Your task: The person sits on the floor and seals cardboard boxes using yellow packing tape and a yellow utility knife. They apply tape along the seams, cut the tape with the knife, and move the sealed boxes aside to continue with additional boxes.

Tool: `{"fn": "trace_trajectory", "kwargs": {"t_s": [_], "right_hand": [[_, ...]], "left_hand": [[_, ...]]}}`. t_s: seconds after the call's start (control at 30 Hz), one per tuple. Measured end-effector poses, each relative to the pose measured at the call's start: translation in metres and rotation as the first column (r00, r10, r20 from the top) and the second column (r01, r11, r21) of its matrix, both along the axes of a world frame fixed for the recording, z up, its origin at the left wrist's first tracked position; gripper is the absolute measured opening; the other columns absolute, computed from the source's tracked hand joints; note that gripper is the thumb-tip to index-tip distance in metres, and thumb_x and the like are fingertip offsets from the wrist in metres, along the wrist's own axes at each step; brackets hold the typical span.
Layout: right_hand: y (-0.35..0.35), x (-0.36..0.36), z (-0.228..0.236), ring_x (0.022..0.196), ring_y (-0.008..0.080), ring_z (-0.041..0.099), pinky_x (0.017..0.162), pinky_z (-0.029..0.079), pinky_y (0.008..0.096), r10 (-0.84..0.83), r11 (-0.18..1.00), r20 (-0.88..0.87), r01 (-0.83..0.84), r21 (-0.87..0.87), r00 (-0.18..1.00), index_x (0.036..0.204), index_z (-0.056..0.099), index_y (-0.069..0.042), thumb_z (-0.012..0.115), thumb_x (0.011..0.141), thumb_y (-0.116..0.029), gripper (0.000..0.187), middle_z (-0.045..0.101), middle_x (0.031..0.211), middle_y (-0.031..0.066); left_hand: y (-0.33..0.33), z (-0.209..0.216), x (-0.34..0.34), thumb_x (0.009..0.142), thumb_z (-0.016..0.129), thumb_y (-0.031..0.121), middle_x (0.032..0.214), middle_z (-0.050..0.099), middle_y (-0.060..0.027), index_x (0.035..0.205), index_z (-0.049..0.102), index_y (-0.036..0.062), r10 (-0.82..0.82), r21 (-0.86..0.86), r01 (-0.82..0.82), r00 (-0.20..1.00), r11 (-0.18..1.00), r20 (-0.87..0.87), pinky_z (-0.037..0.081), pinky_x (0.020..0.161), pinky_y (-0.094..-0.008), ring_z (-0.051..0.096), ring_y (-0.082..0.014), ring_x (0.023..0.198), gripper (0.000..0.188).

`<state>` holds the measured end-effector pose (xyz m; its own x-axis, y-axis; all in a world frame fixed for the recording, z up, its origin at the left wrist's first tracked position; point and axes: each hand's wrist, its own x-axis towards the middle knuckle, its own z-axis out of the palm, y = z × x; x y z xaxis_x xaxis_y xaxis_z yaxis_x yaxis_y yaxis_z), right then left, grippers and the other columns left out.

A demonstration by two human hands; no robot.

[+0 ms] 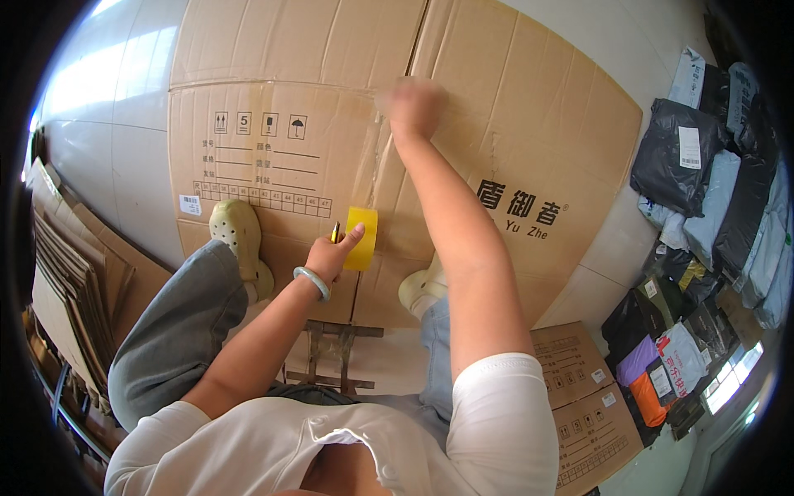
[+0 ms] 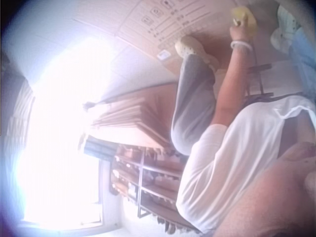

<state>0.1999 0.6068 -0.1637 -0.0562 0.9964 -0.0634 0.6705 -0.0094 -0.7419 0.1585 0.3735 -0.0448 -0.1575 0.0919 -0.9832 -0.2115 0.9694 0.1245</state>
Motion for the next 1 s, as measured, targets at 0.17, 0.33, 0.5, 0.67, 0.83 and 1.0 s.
{"fn": "trace_trajectory", "kwargs": {"t_s": [0.17, 0.33, 0.5, 0.67, 0.83, 1.0], "right_hand": [[0.0, 0.001, -0.005, 0.052, 0.0271, 0.055, 0.047, 0.04, 0.039, 0.064, 0.998, 0.093, -0.067, 0.022, 0.994, 0.053, 0.056, -0.003, 0.06, 0.067, -0.012, 0.017, 0.056, 0.057, 0.0155], [0.004, 0.0, -0.024, 0.056, 0.0277, 0.057, 0.049, 0.045, 0.0374, -0.009, 0.996, 0.204, 0.027, -0.088, 0.979, 0.069, 0.059, -0.001, 0.06, 0.07, -0.012, 0.011, 0.06, 0.066, 0.0146], [0.001, -0.012, 0.01, 0.086, 0.0276, 0.059, 0.064, 0.049, 0.0377, 0.001, 0.997, 0.378, 0.027, -0.07, 0.926, 0.103, 0.054, -0.004, 0.056, 0.073, -0.01, 0.031, 0.056, 0.104, 0.0165], [0.002, -0.007, 0.003, 0.099, 0.027, 0.053, 0.072, 0.05, 0.0392, 0.092, 0.989, 0.391, -0.039, -0.141, 0.916, 0.114, 0.045, -0.009, 0.071, 0.072, -0.015, 0.05, 0.047, 0.112, 0.013], [-0.002, -0.003, -0.012, 0.1, 0.028, 0.053, 0.071, 0.052, 0.0389, 0.098, 0.995, 0.428, -0.08, -0.06, 0.898, 0.115, 0.043, -0.011, 0.082, 0.065, -0.021, 0.065, 0.048, 0.109, 0.0106], [-0.001, -0.004, -0.008, 0.103, 0.0289, 0.052, 0.071, 0.052, 0.04, 0.091, 0.995, 0.451, -0.066, -0.071, 0.888, 0.117, 0.042, -0.013, 0.082, 0.064, -0.021, 0.067, 0.048, 0.111, 0.0108]], "left_hand": [[0.0, -0.002, 0.0, 0.071, 0.066, 0.067, 0.063, 0.055, -0.0053, 0.081, 0.061, -0.0013, -0.017, -0.026, 0.018, 1.0, 1.0, 0.015, 0.04, 0.041, -0.0308, 0.048, -0.0146, 0.045, 0.069], [0.005, -0.006, -0.006, 0.072, 0.065, 0.067, 0.062, 0.054, -0.0054, 0.083, 0.062, -0.0012, -0.055, -0.06, 0.057, 0.998, 0.997, 0.033, 0.04, 0.041, -0.0302, 0.046, -0.0143, 0.043, 0.07], [-0.002, -0.007, 0.002, 0.072, 0.062, 0.07, 0.053, 0.046, -0.0027, 0.08, 0.059, -0.0002, -0.046, -0.058, 0.053, 0.992, 0.997, 0.118, 0.035, 0.036, -0.0293, 0.042, -0.0131, 0.038, 0.071], [-0.005, -0.002, 0.004, 0.074, 0.063, 0.068, 0.056, 0.049, -0.0037, 0.089, 0.062, -0.0028, -0.041, -0.005, 0.041, 0.995, 0.999, 0.087, 0.036, 0.037, -0.0292, 0.042, -0.0126, 0.037, 0.073], [-0.006, -0.004, 0.011, 0.075, 0.06, 0.068, 0.07, 0.062, -0.0162, 0.091, 0.063, -0.0075, -0.164, 0.033, 0.165, 0.986, 0.986, -0.034, 0.049, 0.056, -0.0368, 0.062, -0.0266, 0.061, 0.078], [-0.029, -0.027, 0.008, 0.073, 0.056, 0.074, 0.056, 0.054, -0.0104, 0.076, 0.061, -0.0076, -0.3, -0.047, 0.299, 0.954, 0.953, -0.015, 0.041, 0.042, -0.0339, 0.051, -0.0178, 0.044, 0.082]]}}
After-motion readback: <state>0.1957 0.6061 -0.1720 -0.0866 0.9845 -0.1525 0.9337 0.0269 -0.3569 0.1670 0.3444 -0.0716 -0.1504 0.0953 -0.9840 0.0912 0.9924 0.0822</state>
